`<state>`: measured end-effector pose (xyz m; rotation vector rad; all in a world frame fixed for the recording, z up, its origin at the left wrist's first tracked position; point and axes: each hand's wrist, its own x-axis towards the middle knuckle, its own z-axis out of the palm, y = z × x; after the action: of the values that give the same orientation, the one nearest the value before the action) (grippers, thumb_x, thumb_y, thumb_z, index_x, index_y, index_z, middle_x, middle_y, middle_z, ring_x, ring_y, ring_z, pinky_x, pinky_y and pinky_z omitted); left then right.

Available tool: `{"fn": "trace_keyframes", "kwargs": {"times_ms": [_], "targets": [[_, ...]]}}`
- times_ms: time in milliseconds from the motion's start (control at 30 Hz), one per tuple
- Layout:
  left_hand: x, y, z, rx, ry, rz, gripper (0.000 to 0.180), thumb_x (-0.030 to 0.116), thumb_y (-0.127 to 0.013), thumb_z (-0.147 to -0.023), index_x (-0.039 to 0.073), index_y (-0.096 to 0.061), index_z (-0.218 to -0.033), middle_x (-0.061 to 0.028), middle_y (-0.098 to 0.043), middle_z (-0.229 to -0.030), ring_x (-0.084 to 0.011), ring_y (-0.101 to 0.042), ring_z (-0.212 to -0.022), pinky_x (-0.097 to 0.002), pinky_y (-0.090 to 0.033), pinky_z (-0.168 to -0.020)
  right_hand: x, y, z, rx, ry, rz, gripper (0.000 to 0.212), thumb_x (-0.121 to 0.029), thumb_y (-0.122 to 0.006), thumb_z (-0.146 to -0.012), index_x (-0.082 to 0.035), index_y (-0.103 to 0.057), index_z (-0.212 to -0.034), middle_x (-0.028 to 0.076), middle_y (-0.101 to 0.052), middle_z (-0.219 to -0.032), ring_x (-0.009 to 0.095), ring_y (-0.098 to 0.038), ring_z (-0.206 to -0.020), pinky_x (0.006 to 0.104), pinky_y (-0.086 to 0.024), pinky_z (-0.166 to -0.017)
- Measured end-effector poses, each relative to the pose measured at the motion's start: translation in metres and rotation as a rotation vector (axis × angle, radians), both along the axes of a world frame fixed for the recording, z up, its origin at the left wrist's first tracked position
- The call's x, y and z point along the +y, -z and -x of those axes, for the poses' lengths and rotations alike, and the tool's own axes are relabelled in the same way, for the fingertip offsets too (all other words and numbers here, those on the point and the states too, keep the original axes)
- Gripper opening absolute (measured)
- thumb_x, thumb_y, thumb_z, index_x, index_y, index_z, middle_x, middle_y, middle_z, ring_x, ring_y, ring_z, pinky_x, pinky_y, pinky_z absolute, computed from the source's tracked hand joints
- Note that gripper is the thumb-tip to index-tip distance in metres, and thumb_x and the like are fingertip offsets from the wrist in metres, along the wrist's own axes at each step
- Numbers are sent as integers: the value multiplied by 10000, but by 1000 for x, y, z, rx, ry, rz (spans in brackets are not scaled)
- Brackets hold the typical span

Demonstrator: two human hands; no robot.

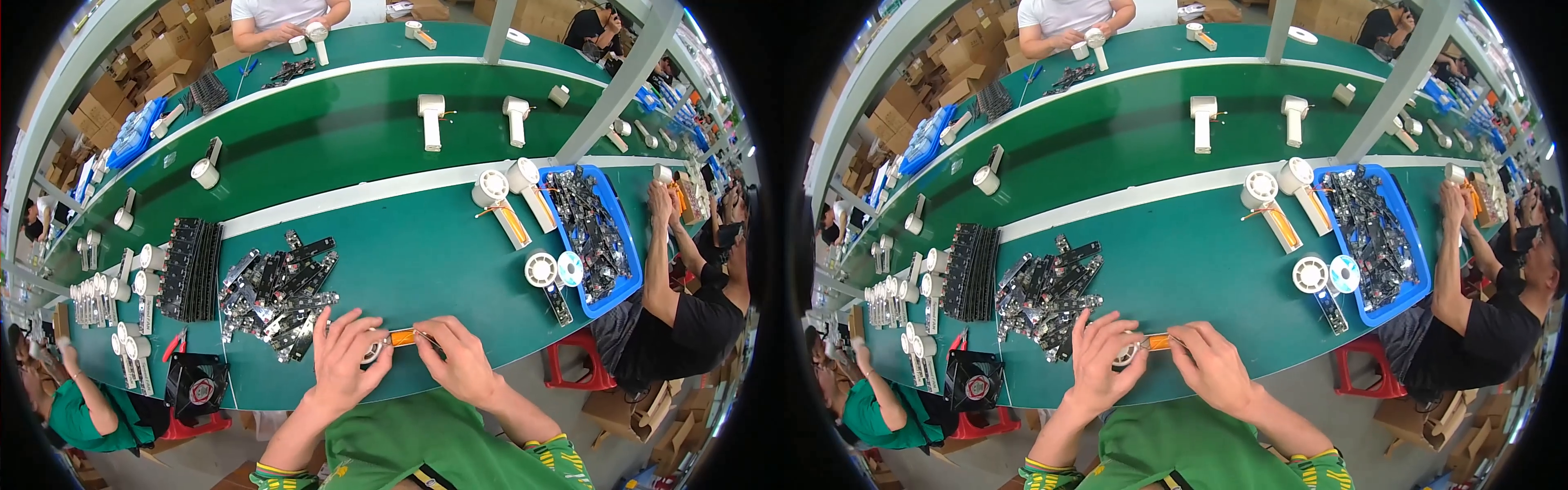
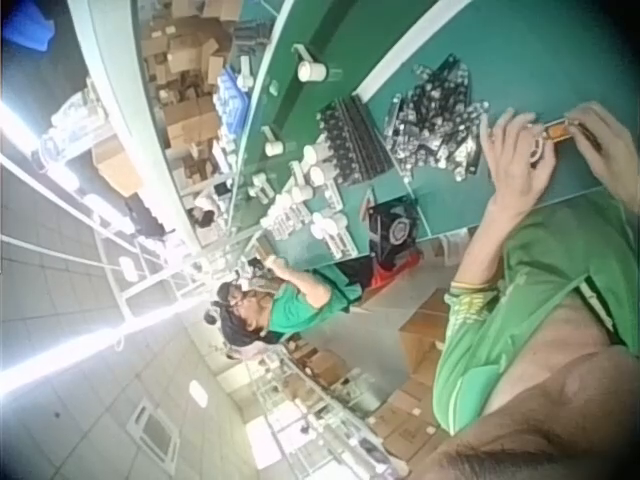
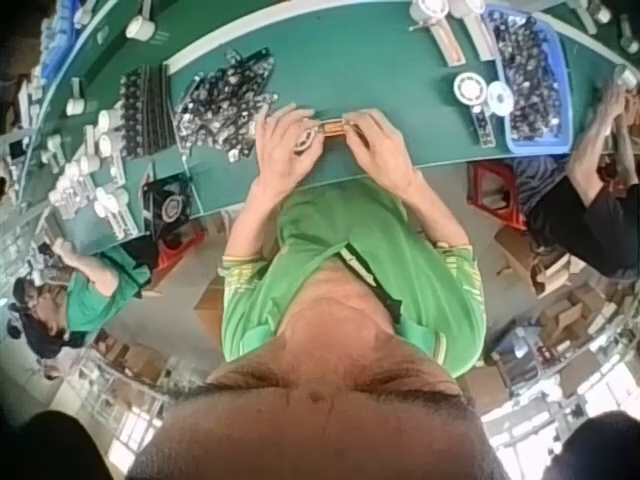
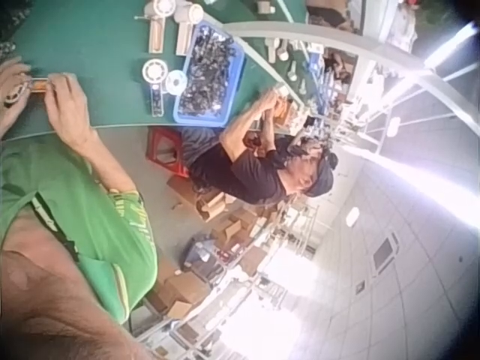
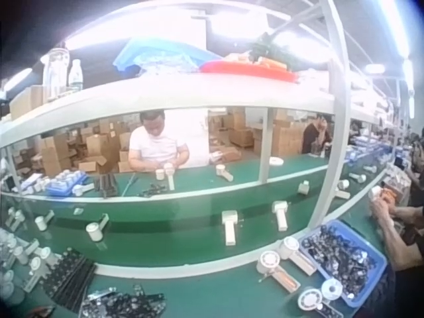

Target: The person assembles handheld fans by integrating internal components such as PCBs, motors, wires, and batteries into the fan housing on a production line. The wires are trimmed with nippers during assembly.

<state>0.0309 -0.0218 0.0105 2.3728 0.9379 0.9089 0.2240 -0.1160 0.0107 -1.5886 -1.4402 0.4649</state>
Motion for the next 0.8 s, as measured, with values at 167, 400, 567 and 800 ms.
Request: {"fn": "trace_keyframes", "kwargs": {"times_ms": [167, 400, 567, 800], "targets": [[2, 8, -2, 9, 109, -81, 164, 83, -864, -830, 125, -808, -978, -23, -798, -1066, -297, -697, -1213, -583, -285, -1265, 2, 5, 1, -103, 10, -86, 245, 32, -784, -930, 14, -730, -1167, 145, -722, -1097, 289, -735, -856, 366, -617, -704], [-1, 13, -9, -55, 35, 71, 165, 120, -851, -872, 115, -814, -1033, 3, -783, -907, -269, -706, -1117, -571, -279, -1263, 4, 1, 13, -28, 29, -115, 295, 73, -786, -887, 17, -723, -1170, 150, -729, -1082, 294, -739, -901, 365, -625, -724], [-2, 11, -14, -49, 19, 31, 142, 104, -840, -872, 100, -816, -1011, -14, -777, -906, -258, -696, -1043, -561, -293, -1254, 5, 6, 14, -35, 39, -137, 307, 62, -788, -875, 14, -707, -1166, 148, -748, -1073, 326, -730, -928, 410, -616, -780], [-1, 9, -17, -22, 14, -31, 139, 99, -837, -864, 99, -818, -1001, -6, -768, -910, -244, -684, -1037, -552, -304, -1244, 9, 5, 13, -95, 41, -174, 274, 93, -773, -875, 20, -729, -1135, 158, -753, -1079, 310, -752, -914, 377, -635, -764]]}}
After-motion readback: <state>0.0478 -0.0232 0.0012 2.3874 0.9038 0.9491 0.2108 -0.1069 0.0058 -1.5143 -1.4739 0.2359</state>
